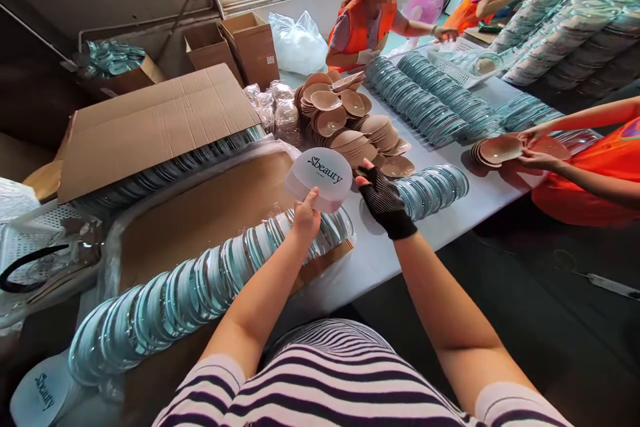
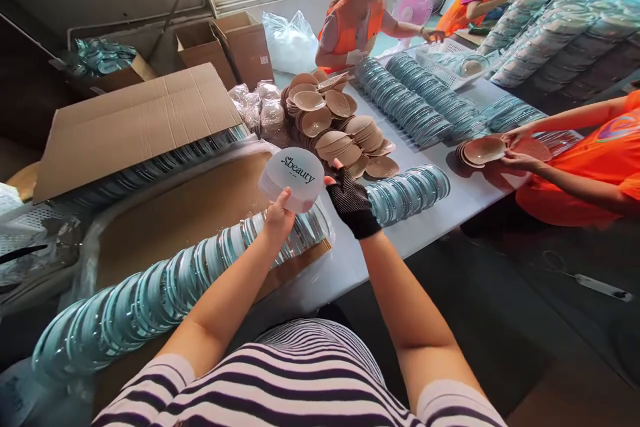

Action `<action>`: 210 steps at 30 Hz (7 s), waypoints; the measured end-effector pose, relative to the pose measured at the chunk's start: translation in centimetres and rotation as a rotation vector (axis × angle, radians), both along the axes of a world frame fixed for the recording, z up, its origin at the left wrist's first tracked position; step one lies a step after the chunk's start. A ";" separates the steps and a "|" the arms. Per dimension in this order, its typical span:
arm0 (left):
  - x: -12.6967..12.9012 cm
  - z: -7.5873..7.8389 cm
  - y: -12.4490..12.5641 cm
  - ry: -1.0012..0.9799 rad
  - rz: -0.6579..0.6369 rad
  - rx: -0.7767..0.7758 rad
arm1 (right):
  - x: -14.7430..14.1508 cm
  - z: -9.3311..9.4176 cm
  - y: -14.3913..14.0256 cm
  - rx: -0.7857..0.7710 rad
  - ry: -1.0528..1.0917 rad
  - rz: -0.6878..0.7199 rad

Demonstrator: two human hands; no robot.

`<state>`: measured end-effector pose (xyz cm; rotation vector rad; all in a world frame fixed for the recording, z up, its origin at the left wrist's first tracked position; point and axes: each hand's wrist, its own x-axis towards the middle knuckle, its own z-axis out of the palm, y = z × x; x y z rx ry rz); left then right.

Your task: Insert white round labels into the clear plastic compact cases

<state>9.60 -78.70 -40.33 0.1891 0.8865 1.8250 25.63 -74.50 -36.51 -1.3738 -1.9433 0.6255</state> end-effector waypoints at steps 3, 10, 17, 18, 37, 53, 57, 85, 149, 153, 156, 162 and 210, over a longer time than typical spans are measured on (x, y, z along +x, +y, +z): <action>-0.3 0.4 -1.7 0.062 0.004 -0.033 | -1.7 1.5 -1.1 0.137 -0.132 0.047; -1.3 0.6 -5.9 0.110 0.013 -0.131 | -4.5 0.3 -6.7 0.029 -0.187 -0.021; -4.6 1.6 -4.2 -0.084 0.111 -0.106 | 3.5 -2.4 -13.8 0.000 -0.396 -0.218; -5.0 1.5 -3.7 -0.112 0.106 -0.104 | 4.0 -2.8 -15.3 -0.021 -0.477 -0.124; -5.0 0.1 -2.9 -0.180 0.119 -0.120 | -4.6 -4.1 -10.9 -0.188 -0.853 0.110; -4.1 -0.4 -3.0 -0.065 0.173 -0.026 | -4.2 -8.7 -9.4 -1.239 0.757 0.386; -3.8 -0.6 -3.0 -0.012 0.202 -0.023 | -5.0 -7.6 -9.3 -1.279 0.909 0.388; -10.0 -0.1 -12.8 -0.019 0.054 -0.139 | -10.1 -1.9 -11.2 -0.008 0.371 -0.344; -9.9 -0.1 -12.5 0.053 0.039 -0.067 | -13.5 -1.5 -12.2 0.290 -0.104 0.076; -10.1 -0.2 -13.5 0.039 0.015 -0.054 | -15.0 -1.7 -14.4 0.115 -0.101 0.001; -11.2 0.6 -13.2 -0.048 0.040 -0.096 | -13.4 -1.1 -14.5 0.024 -0.032 -0.277; -15.1 2.1 -10.9 -0.181 0.159 -0.075 | -6.1 -1.7 -20.3 0.141 -0.322 -0.236; -14.8 -0.7 -10.5 -0.195 0.188 -0.054 | -13.8 -8.8 -17.1 -0.610 0.178 0.422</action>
